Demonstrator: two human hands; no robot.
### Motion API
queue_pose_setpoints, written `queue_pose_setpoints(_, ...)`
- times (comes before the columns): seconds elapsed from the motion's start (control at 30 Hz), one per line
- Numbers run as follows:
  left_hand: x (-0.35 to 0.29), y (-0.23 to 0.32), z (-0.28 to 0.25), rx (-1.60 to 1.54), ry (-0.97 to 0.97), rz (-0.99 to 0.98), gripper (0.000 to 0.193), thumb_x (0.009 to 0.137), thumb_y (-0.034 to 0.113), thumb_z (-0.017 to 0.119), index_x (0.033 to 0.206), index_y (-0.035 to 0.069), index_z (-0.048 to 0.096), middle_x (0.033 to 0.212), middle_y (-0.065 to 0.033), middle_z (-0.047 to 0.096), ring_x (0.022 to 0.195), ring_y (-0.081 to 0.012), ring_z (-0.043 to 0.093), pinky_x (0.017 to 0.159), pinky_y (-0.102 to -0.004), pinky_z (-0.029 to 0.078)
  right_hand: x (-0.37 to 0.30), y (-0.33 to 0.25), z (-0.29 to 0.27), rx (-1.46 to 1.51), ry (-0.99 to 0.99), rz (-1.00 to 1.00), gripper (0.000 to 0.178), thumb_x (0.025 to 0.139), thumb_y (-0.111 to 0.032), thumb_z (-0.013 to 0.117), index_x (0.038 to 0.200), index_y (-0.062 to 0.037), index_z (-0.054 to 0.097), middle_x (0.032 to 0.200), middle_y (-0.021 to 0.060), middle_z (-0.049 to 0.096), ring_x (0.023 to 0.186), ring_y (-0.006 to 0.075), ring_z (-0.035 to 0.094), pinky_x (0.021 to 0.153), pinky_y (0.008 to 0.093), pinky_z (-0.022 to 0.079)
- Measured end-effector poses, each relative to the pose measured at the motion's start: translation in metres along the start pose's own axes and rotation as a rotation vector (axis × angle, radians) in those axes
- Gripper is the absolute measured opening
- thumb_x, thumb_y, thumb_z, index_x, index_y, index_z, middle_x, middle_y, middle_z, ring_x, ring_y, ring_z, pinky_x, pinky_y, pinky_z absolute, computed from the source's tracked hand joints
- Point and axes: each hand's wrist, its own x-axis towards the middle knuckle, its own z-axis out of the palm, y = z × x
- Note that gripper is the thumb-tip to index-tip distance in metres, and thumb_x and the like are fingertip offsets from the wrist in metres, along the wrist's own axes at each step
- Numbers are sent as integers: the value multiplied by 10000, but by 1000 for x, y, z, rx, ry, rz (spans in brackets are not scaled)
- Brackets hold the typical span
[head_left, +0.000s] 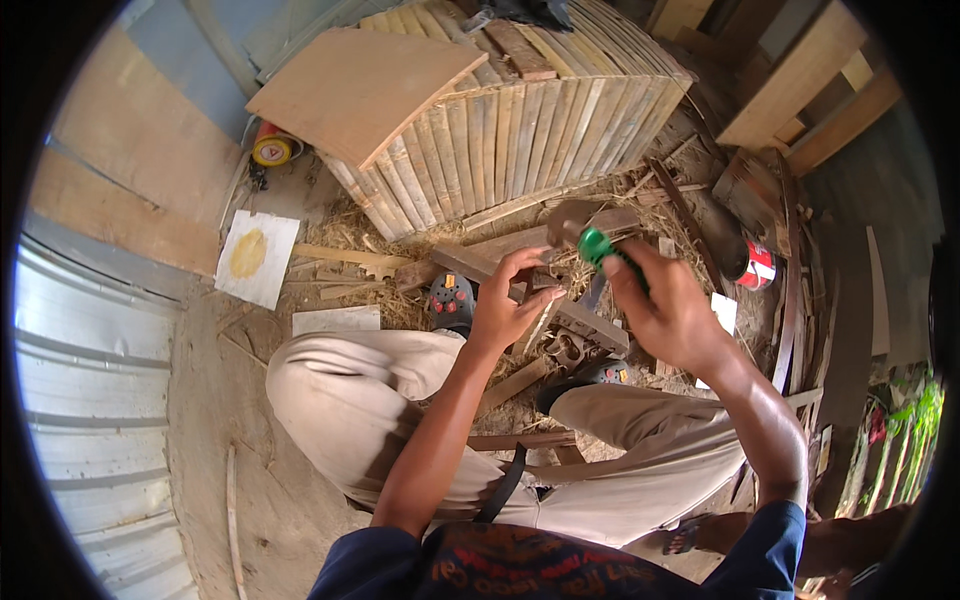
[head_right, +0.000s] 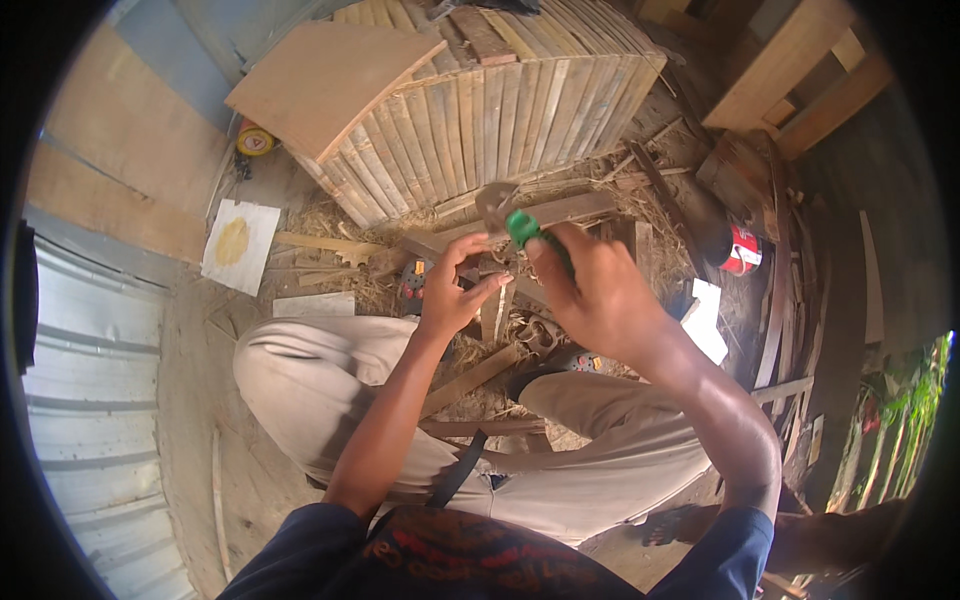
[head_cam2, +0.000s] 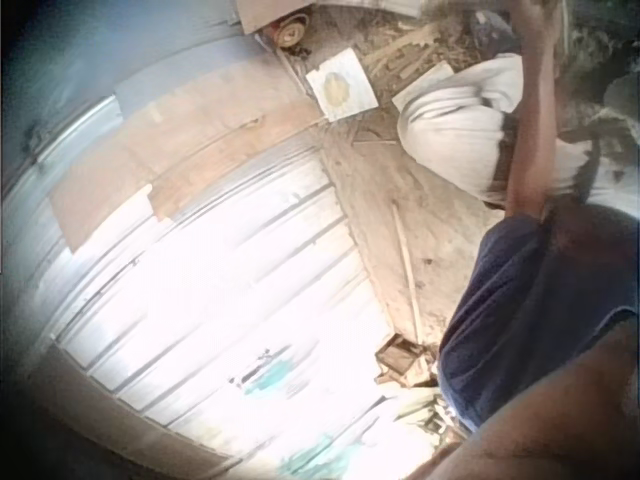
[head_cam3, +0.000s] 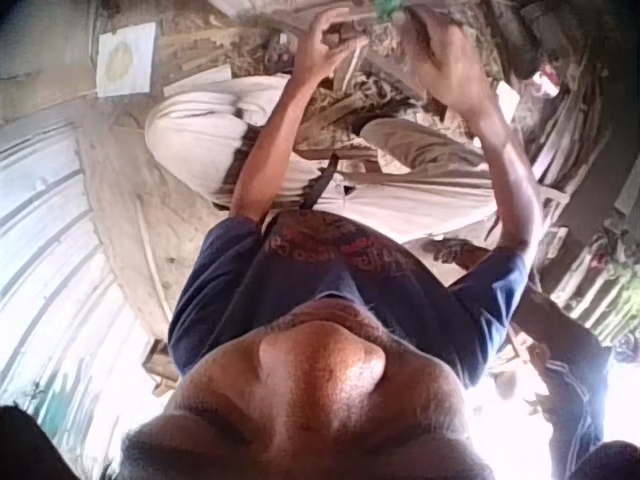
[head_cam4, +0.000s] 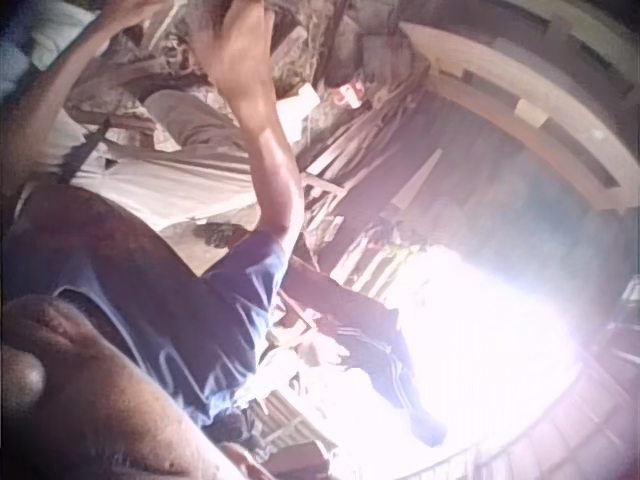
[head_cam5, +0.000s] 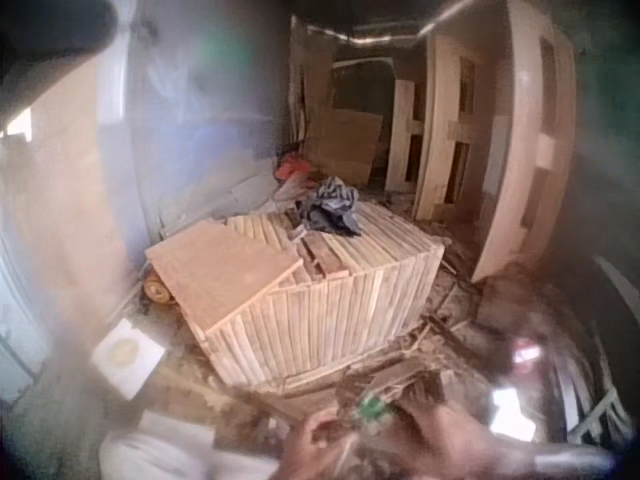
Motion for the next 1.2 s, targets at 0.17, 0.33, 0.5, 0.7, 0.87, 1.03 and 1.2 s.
queue_pose_setpoints(0.17,-8,2,9,3,-96,-212,393,810,208,863,1101,14,683,970,-119,752,903,-173,719,785,-312,552,-9,9,-6,66,-4,67,237,999,-184,594,1009,53,588,646,226,597,539,377,580,531,464,432)
queue_pose_setpoints(0.33,-11,3,19,-90,-171,-310,385,833,226,843,1100,4,677,920,-102,760,847,-132,710,752,-297,546,-17,13,-8,84,-41,-29,245,999,-191,608,947,48,589,609,233,550,507,389,539,504,451,400)
queue_pose_setpoints(0.5,-13,9,26,-55,-206,-237,373,843,216,830,1104,0,674,936,-99,761,859,-130,708,763,-297,544,-24,9,-17,-225,-80,-264,211,975,-108,616,912,89,577,589,248,582,539,414,622,490,460,434)
queue_pose_setpoints(0.7,-11,13,25,-16,-250,-246,369,834,198,829,1125,24,684,955,-107,760,890,-134,713,784,-290,544,-31,4,-24,79,-20,-6,215,993,-97,585,902,96,553,594,252,588,536,427,633,476,466,433)
queue_pose_setpoints(0.87,-13,20,24,41,-265,-201,382,829,215,841,1121,24,684,948,-74,750,876,-114,691,775,-282,533,-31,13,-12,-24,-90,-66,210,992,-106,590,932,90,546,595,267,580,549,444,633,484,486,432)
queue_pose_setpoints(1.03,-12,20,24,-21,-262,-241,385,833,259,840,1102,31,687,895,-85,750,793,-119,695,723,-285,541,-44,21,-3,126,-63,102,205,989,-117,598,974,80,547,601,268,587,571,469,624,488,501,432)
queue_pose_setpoints(1.2,-13,12,26,38,-255,-163,372,838,241,828,1111,30,690,897,-90,747,808,-128,690,729,-299,536,-50,23,-1,69,-29,156,237,1004,-163,594,992,66,534,614,253,599,591,452,647,499,491,439)
